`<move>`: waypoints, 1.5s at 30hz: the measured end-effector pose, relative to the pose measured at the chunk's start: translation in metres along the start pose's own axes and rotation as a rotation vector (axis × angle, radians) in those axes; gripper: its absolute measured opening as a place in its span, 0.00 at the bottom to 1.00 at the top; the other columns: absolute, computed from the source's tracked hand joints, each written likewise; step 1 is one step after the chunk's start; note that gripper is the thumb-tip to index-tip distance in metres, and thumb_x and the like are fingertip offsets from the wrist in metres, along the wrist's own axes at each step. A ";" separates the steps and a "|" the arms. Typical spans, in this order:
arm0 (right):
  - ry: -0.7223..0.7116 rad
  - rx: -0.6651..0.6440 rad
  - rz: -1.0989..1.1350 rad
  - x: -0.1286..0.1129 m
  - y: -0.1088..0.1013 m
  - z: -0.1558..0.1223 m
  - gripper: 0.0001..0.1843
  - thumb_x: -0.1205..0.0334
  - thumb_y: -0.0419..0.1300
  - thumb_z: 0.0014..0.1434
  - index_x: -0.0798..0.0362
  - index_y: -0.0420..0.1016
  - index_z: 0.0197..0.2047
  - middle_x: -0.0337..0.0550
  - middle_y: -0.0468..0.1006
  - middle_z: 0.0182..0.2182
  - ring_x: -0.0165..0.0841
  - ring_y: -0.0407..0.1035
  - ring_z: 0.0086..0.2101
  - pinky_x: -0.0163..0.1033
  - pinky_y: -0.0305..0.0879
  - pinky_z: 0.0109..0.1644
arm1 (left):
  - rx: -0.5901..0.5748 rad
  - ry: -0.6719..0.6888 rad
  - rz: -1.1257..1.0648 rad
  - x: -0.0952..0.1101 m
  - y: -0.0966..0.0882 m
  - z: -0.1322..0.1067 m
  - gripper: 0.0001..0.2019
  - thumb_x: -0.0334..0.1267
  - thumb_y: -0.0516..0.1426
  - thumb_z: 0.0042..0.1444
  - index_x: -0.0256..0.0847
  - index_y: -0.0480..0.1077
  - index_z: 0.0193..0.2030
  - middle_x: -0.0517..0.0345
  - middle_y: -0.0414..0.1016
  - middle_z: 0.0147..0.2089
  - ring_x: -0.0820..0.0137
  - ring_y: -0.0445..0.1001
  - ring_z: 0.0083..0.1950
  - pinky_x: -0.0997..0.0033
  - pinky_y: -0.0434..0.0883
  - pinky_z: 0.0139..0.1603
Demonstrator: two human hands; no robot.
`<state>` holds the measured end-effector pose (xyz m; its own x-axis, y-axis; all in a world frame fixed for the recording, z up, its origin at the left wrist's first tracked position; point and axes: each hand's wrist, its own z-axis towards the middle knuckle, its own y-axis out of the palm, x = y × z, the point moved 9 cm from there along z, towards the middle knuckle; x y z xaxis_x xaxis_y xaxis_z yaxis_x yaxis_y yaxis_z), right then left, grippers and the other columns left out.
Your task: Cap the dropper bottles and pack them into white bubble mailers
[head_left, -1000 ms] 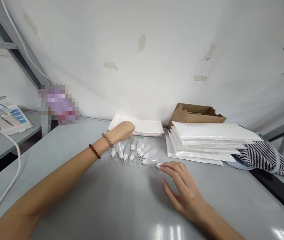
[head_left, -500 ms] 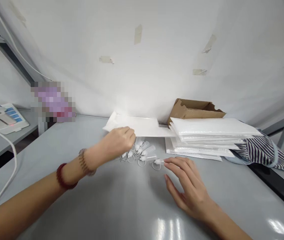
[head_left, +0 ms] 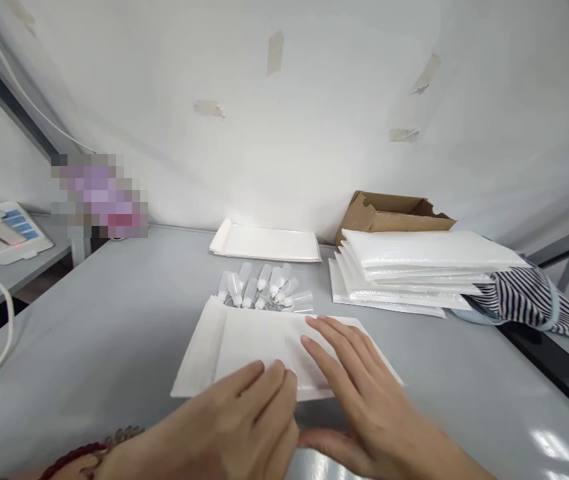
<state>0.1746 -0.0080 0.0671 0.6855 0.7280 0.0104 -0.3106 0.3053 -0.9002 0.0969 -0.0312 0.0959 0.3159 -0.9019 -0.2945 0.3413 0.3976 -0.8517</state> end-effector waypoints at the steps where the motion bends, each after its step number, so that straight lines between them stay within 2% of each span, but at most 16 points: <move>1: 0.010 -0.059 0.022 -0.001 0.007 -0.001 0.40 0.46 0.58 0.59 0.71 0.57 0.61 0.73 0.62 0.59 0.58 0.54 0.60 0.63 0.63 0.54 | 0.002 0.024 -0.010 0.006 0.003 0.002 0.12 0.24 0.53 0.56 0.38 0.76 0.30 0.49 0.81 0.36 0.62 0.77 0.37 0.66 0.76 0.37; 5: 0.074 -0.269 0.112 0.001 0.032 -0.009 0.49 0.48 0.59 0.56 0.72 0.44 0.67 0.75 0.53 0.64 0.59 0.40 0.65 0.67 0.55 0.59 | 0.057 0.097 -0.089 0.023 0.018 0.001 0.12 0.24 0.54 0.55 0.41 0.75 0.27 0.51 0.81 0.36 0.65 0.76 0.38 0.69 0.76 0.38; 9: 0.140 -0.426 0.183 0.008 0.049 -0.020 0.51 0.51 0.59 0.56 0.68 0.36 0.69 0.74 0.45 0.66 0.58 0.32 0.67 0.69 0.50 0.61 | 0.128 0.094 -0.221 0.026 0.034 -0.008 0.13 0.27 0.52 0.59 0.38 0.75 0.28 0.48 0.80 0.39 0.64 0.76 0.40 0.67 0.75 0.43; 13: 0.255 -0.471 0.220 0.020 0.057 -0.023 0.45 0.56 0.59 0.56 0.64 0.42 0.69 0.69 0.53 0.64 0.57 0.43 0.65 0.68 0.49 0.61 | 0.090 0.062 -0.341 0.018 0.051 -0.013 0.11 0.24 0.52 0.59 0.33 0.74 0.32 0.46 0.78 0.38 0.63 0.75 0.41 0.65 0.75 0.44; 15: 0.298 -0.452 0.237 0.026 0.058 -0.022 0.42 0.55 0.58 0.57 0.61 0.45 0.68 0.66 0.57 0.62 0.54 0.49 0.63 0.66 0.51 0.61 | 0.061 -0.001 -0.367 0.008 0.058 -0.013 0.09 0.25 0.52 0.60 0.33 0.73 0.33 0.47 0.77 0.37 0.64 0.75 0.39 0.66 0.75 0.41; 19: 0.335 -0.445 0.245 0.034 0.063 -0.022 0.45 0.48 0.61 0.55 0.60 0.46 0.67 0.66 0.56 0.63 0.55 0.48 0.63 0.64 0.56 0.60 | -0.025 -0.134 -0.457 -0.011 0.075 -0.018 0.09 0.29 0.51 0.64 0.34 0.72 0.34 0.50 0.76 0.36 0.66 0.73 0.38 0.66 0.74 0.39; 21: 0.326 -0.467 0.229 0.036 0.066 -0.023 0.48 0.48 0.63 0.54 0.59 0.45 0.68 0.66 0.54 0.64 0.56 0.46 0.64 0.66 0.55 0.60 | -0.056 -0.324 -0.529 -0.032 0.084 -0.025 0.09 0.30 0.50 0.64 0.35 0.72 0.37 0.47 0.76 0.42 0.62 0.73 0.44 0.60 0.74 0.45; 23: 0.311 -0.484 0.218 0.035 0.066 -0.023 0.49 0.49 0.64 0.54 0.59 0.43 0.69 0.66 0.53 0.65 0.56 0.46 0.64 0.66 0.54 0.60 | -0.100 -0.644 -0.671 -0.060 0.098 -0.041 0.08 0.31 0.52 0.61 0.36 0.72 0.40 0.45 0.75 0.48 0.57 0.72 0.50 0.54 0.72 0.50; 26: 0.315 -0.477 0.211 0.034 0.063 -0.022 0.47 0.55 0.64 0.51 0.60 0.46 0.68 0.64 0.57 0.63 0.54 0.51 0.62 0.63 0.56 0.60 | -0.168 -1.004 -0.880 -0.086 0.114 -0.064 0.10 0.36 0.53 0.59 0.36 0.71 0.45 0.46 0.78 0.45 0.59 0.77 0.45 0.58 0.75 0.46; 29: 0.312 -0.438 0.186 0.031 0.059 -0.018 0.44 0.59 0.62 0.48 0.61 0.52 0.66 0.63 0.62 0.60 0.54 0.57 0.58 0.61 0.58 0.59 | -0.239 -1.144 -1.033 -0.096 0.119 -0.073 0.19 0.42 0.52 0.60 0.32 0.65 0.55 0.46 0.80 0.41 0.64 0.80 0.37 0.67 0.77 0.38; 31: 0.299 -0.408 0.165 0.028 0.057 -0.016 0.43 0.61 0.60 0.47 0.62 0.54 0.65 0.63 0.63 0.58 0.54 0.59 0.57 0.60 0.60 0.57 | -0.298 -1.273 -1.206 -0.097 0.124 -0.081 0.25 0.45 0.54 0.60 0.30 0.60 0.59 0.46 0.81 0.41 0.64 0.81 0.38 0.68 0.77 0.40; 34: 0.288 -0.379 0.148 0.026 0.058 -0.014 0.42 0.62 0.58 0.46 0.63 0.54 0.64 0.63 0.65 0.56 0.53 0.59 0.55 0.59 0.60 0.56 | -0.370 -1.455 -1.519 -0.087 0.132 -0.088 0.25 0.47 0.57 0.57 0.30 0.63 0.56 0.45 0.80 0.43 0.63 0.81 0.40 0.66 0.77 0.43; 37: 0.288 -0.361 0.158 0.026 0.058 -0.013 0.40 0.62 0.58 0.47 0.62 0.55 0.63 0.61 0.66 0.53 0.52 0.60 0.53 0.58 0.60 0.56 | -0.452 -1.450 -1.718 -0.069 0.138 -0.081 0.17 0.46 0.58 0.56 0.30 0.72 0.39 0.46 0.79 0.35 0.64 0.80 0.35 0.67 0.76 0.39; 40: 0.285 -0.352 0.173 0.025 0.058 -0.012 0.41 0.63 0.58 0.45 0.61 0.54 0.63 0.59 0.67 0.51 0.51 0.61 0.52 0.56 0.61 0.55 | -0.512 -1.374 -1.851 -0.049 0.142 -0.069 0.14 0.43 0.60 0.53 0.32 0.71 0.28 0.52 0.76 0.29 0.68 0.77 0.31 0.68 0.76 0.35; 42: 0.277 -0.349 0.182 0.024 0.057 -0.012 0.43 0.63 0.58 0.43 0.61 0.53 0.63 0.58 0.66 0.51 0.50 0.61 0.50 0.56 0.63 0.53 | -0.504 -1.314 -1.937 -0.039 0.141 -0.061 0.11 0.41 0.62 0.51 0.33 0.71 0.30 0.54 0.75 0.31 0.70 0.75 0.33 0.71 0.75 0.34; 45: 0.256 -0.314 0.184 0.021 0.055 -0.011 0.44 0.63 0.58 0.42 0.61 0.51 0.63 0.58 0.65 0.51 0.50 0.60 0.50 0.56 0.62 0.53 | -0.462 -1.184 -2.004 -0.032 0.134 -0.049 0.12 0.39 0.62 0.52 0.36 0.72 0.42 0.57 0.74 0.37 0.73 0.73 0.36 0.77 0.72 0.32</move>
